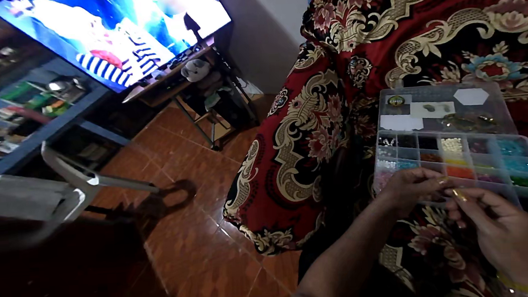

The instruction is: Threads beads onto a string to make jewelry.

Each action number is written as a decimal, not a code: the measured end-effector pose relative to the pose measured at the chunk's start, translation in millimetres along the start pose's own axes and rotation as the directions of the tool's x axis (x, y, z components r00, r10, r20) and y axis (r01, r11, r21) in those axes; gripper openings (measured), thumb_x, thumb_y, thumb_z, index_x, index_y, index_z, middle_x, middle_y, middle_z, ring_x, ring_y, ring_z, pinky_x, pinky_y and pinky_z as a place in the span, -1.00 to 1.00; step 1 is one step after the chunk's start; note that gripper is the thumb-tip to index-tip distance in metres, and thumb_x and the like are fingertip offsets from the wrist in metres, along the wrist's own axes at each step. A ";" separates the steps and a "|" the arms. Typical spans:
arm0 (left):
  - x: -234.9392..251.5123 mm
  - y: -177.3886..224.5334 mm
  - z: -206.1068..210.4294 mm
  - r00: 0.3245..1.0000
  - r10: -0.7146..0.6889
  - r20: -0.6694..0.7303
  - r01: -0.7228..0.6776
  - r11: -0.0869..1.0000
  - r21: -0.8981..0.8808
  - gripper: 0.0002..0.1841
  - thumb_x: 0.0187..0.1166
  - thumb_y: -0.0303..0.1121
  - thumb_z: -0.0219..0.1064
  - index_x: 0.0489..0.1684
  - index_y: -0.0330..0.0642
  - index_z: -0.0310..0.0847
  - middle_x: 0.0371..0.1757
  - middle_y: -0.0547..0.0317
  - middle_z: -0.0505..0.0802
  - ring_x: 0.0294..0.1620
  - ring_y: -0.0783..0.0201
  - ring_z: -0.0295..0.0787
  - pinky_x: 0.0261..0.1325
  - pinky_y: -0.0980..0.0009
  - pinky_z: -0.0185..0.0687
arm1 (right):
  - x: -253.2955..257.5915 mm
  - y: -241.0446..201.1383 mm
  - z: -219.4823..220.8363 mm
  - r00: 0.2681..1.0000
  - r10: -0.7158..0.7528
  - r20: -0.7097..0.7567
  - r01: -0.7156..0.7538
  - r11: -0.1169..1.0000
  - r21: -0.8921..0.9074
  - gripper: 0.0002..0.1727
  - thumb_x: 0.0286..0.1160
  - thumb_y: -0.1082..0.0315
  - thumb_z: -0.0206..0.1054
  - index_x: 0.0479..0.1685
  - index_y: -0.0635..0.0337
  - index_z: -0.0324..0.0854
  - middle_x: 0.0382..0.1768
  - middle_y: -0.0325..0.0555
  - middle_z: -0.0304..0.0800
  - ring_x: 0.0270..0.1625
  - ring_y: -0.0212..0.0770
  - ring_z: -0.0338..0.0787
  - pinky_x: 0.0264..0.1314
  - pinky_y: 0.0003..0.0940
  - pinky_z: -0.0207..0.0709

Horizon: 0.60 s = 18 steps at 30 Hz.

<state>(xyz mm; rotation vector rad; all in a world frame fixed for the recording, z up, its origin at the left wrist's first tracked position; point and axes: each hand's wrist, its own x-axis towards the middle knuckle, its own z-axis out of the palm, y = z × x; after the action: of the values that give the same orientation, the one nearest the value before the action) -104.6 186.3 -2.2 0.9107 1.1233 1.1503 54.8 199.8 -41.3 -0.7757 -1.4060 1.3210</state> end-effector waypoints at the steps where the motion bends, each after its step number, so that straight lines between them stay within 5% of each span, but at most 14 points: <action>1: -0.2 0.4 0.1 1.000 0.002 0.002 -0.002 1.000 -0.005 -0.84 0.75 -0.52 0.13 0.04 -0.42 0.59 -0.17 0.18 0.79 -0.20 0.42 0.75 0.02 0.39 0.72 | 0.0 -0.3 -0.1 1.000 0.001 -0.002 -0.001 1.000 0.002 -0.85 0.59 0.41 0.22 -0.14 0.15 0.72 -0.45 -0.53 0.80 -0.52 -0.63 0.71 -0.48 -0.73 0.62; 18: -1.7 2.5 0.3 1.000 -0.016 0.020 0.018 0.995 -0.096 -0.83 0.79 -0.50 0.07 -0.04 -0.34 0.59 -0.19 0.23 0.80 -0.21 0.41 0.77 0.02 0.39 0.74 | -0.2 -2.4 1.4 1.000 0.003 -0.010 -0.003 1.000 0.018 -0.87 0.58 0.39 0.24 -0.18 0.13 0.72 -0.48 -0.54 0.78 -0.53 -0.64 0.70 -0.49 -0.73 0.62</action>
<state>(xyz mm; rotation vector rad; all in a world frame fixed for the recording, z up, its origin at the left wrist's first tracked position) -104.9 185.2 0.6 0.8341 1.0494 1.1696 53.9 198.7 -38.8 -0.7715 -1.3842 1.3286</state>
